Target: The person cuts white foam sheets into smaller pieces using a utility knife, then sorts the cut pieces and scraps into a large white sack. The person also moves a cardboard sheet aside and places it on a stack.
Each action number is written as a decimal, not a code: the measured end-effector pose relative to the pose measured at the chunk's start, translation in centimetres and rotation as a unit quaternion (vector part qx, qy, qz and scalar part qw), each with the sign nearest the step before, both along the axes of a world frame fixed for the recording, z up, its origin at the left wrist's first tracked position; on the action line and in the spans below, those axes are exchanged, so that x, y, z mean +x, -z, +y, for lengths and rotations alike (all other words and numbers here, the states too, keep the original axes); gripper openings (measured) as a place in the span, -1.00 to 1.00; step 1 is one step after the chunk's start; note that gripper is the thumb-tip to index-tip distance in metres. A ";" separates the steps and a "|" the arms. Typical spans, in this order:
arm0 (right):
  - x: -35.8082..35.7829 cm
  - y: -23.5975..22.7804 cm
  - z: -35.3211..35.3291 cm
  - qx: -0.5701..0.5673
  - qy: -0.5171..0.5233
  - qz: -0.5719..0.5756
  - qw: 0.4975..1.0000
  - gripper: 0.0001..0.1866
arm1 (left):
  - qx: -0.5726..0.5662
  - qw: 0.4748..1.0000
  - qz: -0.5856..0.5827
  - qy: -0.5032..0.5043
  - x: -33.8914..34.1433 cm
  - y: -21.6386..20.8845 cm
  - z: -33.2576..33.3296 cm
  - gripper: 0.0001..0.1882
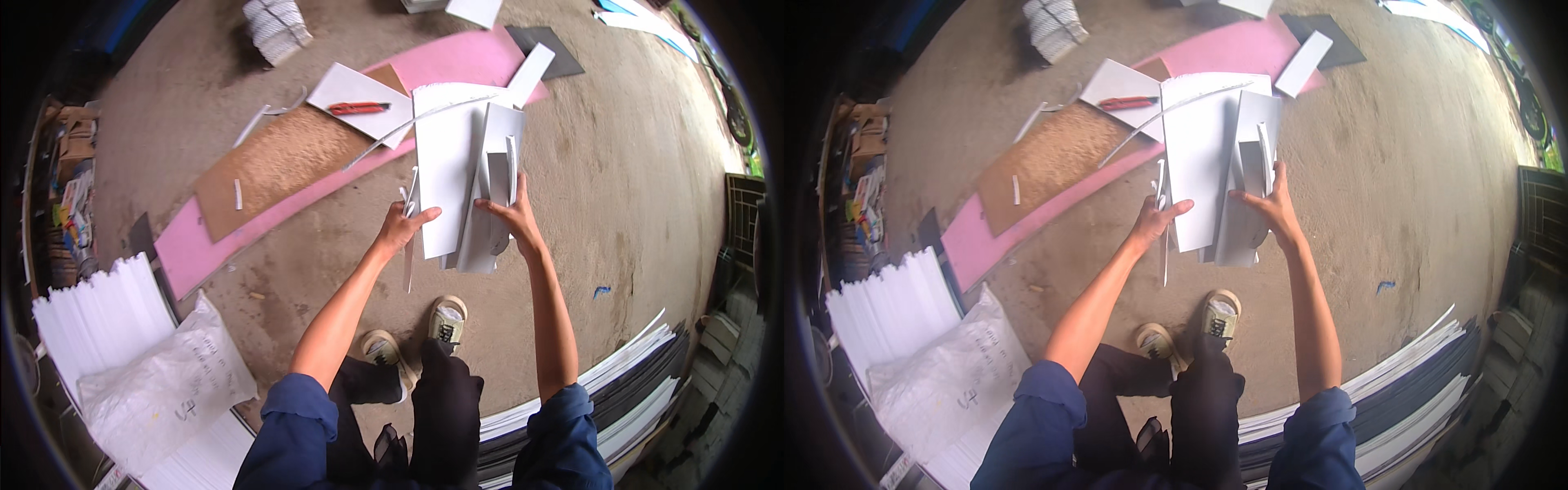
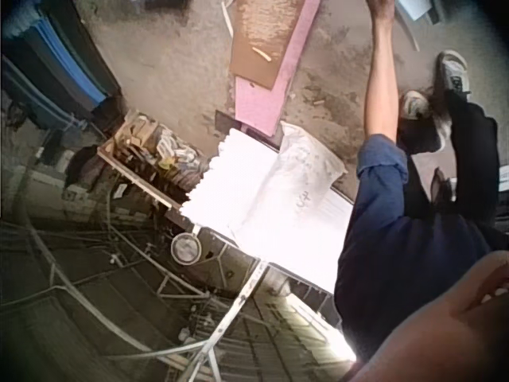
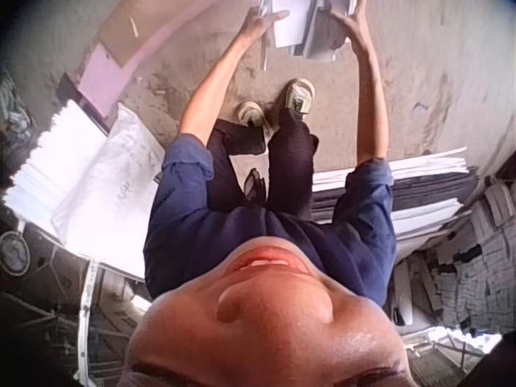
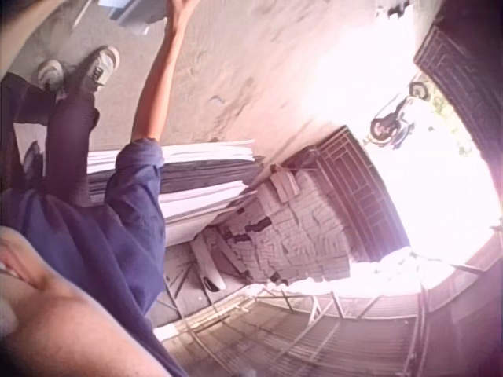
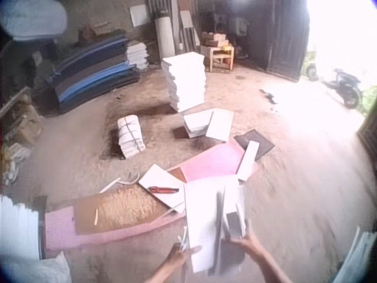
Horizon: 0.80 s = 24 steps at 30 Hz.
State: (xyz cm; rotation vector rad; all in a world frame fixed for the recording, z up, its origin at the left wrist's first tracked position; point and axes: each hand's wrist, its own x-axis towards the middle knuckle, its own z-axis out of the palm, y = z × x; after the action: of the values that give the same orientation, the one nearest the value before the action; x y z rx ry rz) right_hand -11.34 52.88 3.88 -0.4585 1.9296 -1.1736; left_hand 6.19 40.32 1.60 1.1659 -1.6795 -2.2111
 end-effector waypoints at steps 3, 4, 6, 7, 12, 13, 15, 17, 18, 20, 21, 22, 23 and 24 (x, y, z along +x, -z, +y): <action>3.3 -7.4 -2.3 -0.027 -0.043 0.000 0.999 -0.02 | -0.029 0.999 -0.016 -0.027 4.6 -6.9 -1.2 -0.62; 4.4 -9.8 -2.8 -0.032 -0.056 0.001 0.998 -0.03 | -0.033 0.999 -0.019 -0.039 6.3 -9.1 -1.2 -0.61; 5.6 -14.2 -3.7 -0.069 -0.090 0.043 0.993 -0.09 | -0.053 0.995 -0.005 -0.079 8.3 -15.5 -1.2 -0.59; 6.4 -16.0 -4.2 -0.074 -0.113 0.083 0.987 -0.11 | -0.057 0.993 0.006 -0.104 9.3 -18.9 -1.0 -0.59; 14.1 -29.8 -8.9 -0.153 -0.219 0.105 0.958 -0.14 | -0.067 0.974 -0.058 -0.208 19.0 -35.0 -0.5 -0.56; 16.1 -32.3 -10.2 -0.145 -0.236 0.067 0.959 -0.14 | -0.086 0.964 -0.067 -0.243 21.2 -37.2 -0.3 -0.57; 20.8 -37.4 -12.1 -0.185 -0.261 0.054 0.946 -0.14 | -0.097 0.950 -0.081 -0.285 25.4 -42.6 -0.3 -0.54; 25.7 -42.5 -14.5 -0.193 -0.313 0.004 0.930 -0.13 | -0.096 0.938 -0.080 -0.324 30.2 -46.5 -0.3 -0.50; 29.0 -45.7 -15.9 -0.188 -0.351 0.008 0.917 -0.13 | -0.089 0.931 -0.088 -0.343 33.5 -48.3 -0.4 -0.50; 35.5 -48.8 -17.5 -0.195 -0.414 -0.007 0.889 -0.13 | -0.086 0.910 -0.099 -0.393 39.6 -51.0 0.5 -0.50; 38.3 -49.6 -18.3 -0.209 -0.433 -0.017 0.877 -0.13 | -0.093 0.898 -0.094 -0.419 41.9 -52.2 0.7 -0.50; 41.6 -50.0 -18.9 -0.216 -0.456 -0.035 0.863 -0.13 | -0.095 0.884 -0.095 -0.447 44.5 -53.2 1.4 -0.49; 45.3 -50.1 -19.4 -0.215 -0.476 -0.062 0.850 -0.12 | -0.143 0.851 -0.080 -0.499 47.3 -53.9 2.5 -0.54; 48.7 -50.3 -20.0 -0.199 -0.502 -0.040 0.840 -0.11 | -0.124 0.835 -0.125 -0.522 50.1 -54.8 3.3 -0.54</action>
State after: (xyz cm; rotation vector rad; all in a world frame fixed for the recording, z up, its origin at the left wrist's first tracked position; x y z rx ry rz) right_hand 37.35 32.92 54.15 -1.4070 1.0394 -0.8130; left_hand 56.33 43.64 56.39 1.7489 -0.9083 -1.1575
